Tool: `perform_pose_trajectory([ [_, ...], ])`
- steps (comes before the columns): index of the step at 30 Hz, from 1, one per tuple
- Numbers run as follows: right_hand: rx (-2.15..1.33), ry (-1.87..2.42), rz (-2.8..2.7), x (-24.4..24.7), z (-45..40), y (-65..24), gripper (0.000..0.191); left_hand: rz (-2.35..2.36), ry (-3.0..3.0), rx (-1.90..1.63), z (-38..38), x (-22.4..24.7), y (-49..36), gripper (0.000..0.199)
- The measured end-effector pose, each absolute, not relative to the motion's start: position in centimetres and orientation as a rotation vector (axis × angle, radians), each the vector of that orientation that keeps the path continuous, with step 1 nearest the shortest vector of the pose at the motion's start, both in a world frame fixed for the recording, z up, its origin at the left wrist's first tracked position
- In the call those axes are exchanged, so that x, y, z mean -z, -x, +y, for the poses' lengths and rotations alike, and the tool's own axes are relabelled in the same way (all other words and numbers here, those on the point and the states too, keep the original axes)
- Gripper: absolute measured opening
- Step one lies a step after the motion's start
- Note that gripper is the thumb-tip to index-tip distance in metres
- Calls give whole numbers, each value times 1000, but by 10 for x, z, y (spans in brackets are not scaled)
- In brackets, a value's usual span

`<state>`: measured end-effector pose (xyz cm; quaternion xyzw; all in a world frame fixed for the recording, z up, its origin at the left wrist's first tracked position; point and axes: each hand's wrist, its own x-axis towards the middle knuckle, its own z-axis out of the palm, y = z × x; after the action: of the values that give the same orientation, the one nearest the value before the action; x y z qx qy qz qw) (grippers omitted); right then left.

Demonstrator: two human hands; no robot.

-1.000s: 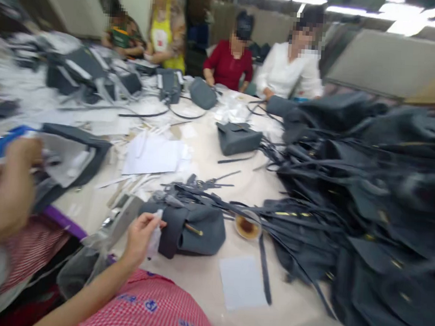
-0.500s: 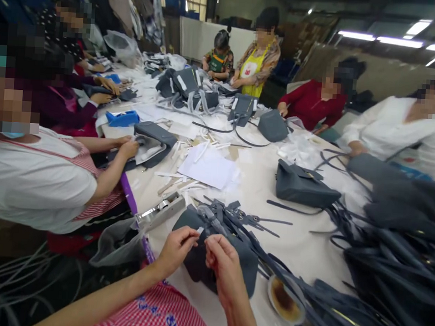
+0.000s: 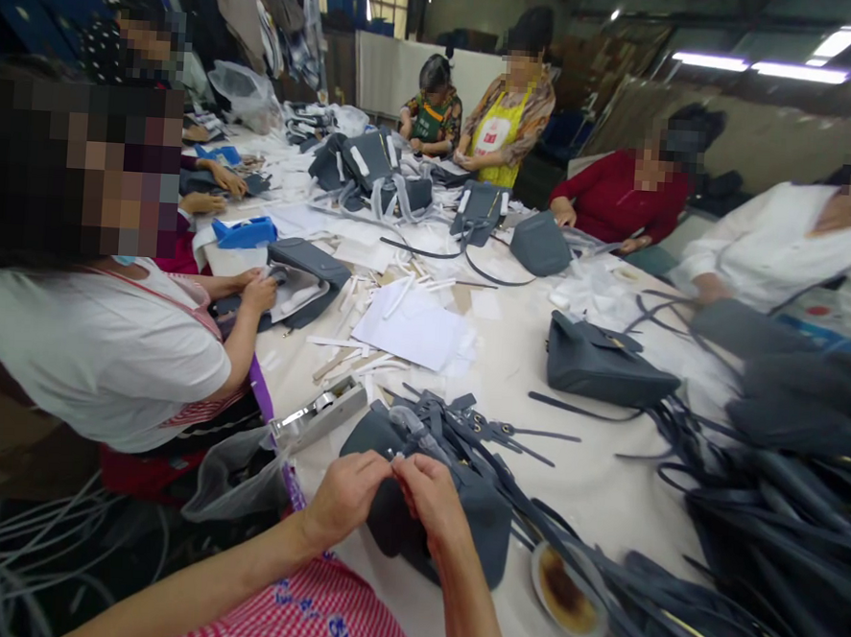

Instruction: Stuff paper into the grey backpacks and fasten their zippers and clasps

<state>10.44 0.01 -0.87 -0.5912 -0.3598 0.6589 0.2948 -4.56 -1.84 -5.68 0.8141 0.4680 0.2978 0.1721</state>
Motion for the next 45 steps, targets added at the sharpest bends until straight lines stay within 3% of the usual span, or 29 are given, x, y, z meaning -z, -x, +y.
perform_pose_trajectory([
  [8,-1699,1630,-1008,15,-2,-102,37,1315,-1805,-991,-19,44,45,26],
  [17,-1743,1628,-952,12,-7,-101,25,1211,-863,-868,-9,35,44,18],
  [23,-1713,1620,-873,24,-8,-97,31,1195,-856,-883,-12,36,45,19],
  [27,-1663,1592,-803,30,-8,-93,51,1211,-933,-918,-15,39,43,15],
  [30,-1665,1529,-781,27,-10,-91,53,1243,-979,-951,-16,40,42,9],
  [35,-1776,1272,-562,21,-13,-91,40,1247,-859,-969,-18,43,40,21],
  [41,-1911,1013,-309,29,-16,-88,49,1035,-502,-876,-21,44,37,41],
  [45,-1858,1065,-364,36,-17,-86,57,1058,-544,-873,-22,41,34,41],
])
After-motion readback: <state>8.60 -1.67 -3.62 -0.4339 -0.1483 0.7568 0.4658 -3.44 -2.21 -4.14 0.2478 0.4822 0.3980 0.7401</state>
